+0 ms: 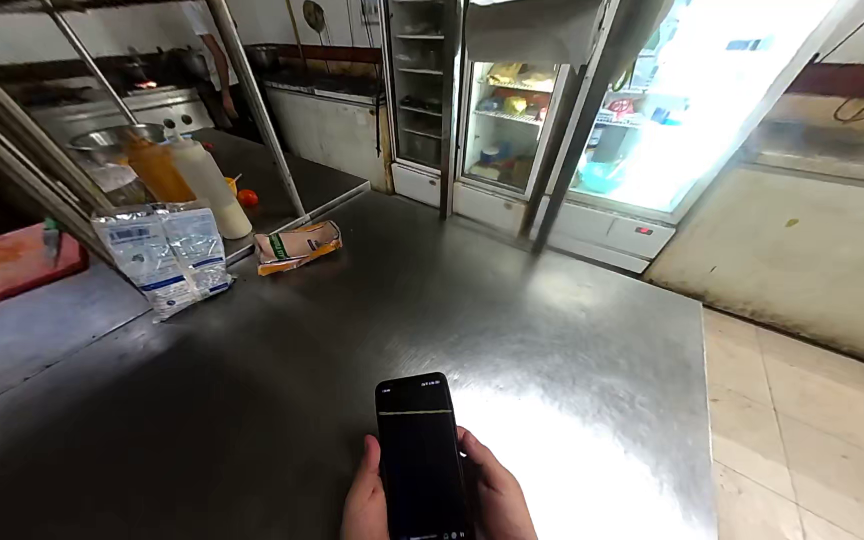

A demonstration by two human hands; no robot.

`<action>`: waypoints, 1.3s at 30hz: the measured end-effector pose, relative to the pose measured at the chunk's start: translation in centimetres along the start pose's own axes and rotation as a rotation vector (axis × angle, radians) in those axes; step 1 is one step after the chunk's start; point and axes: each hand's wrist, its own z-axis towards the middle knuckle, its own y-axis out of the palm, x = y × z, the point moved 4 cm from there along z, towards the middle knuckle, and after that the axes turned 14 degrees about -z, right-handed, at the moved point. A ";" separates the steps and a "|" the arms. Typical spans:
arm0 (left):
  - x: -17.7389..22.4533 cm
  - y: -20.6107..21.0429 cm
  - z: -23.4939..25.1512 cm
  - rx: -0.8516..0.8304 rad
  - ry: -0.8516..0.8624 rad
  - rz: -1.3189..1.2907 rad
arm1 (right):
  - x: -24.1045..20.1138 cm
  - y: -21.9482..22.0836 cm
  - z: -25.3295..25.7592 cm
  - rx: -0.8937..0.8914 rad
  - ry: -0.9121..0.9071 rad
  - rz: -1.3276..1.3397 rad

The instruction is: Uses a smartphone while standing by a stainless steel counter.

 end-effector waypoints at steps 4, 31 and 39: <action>0.0 0.9 -0.1 0.044 0.027 -0.004 | 0.0 -0.1 -0.2 0.043 -0.040 -0.067; 1.4 -0.4 0.4 0.190 0.190 0.334 | -0.4 -0.5 -0.9 -0.088 -0.200 -0.940; 1.9 -0.5 0.1 0.101 0.210 0.282 | -0.5 -0.6 -0.5 -0.235 -0.093 -1.132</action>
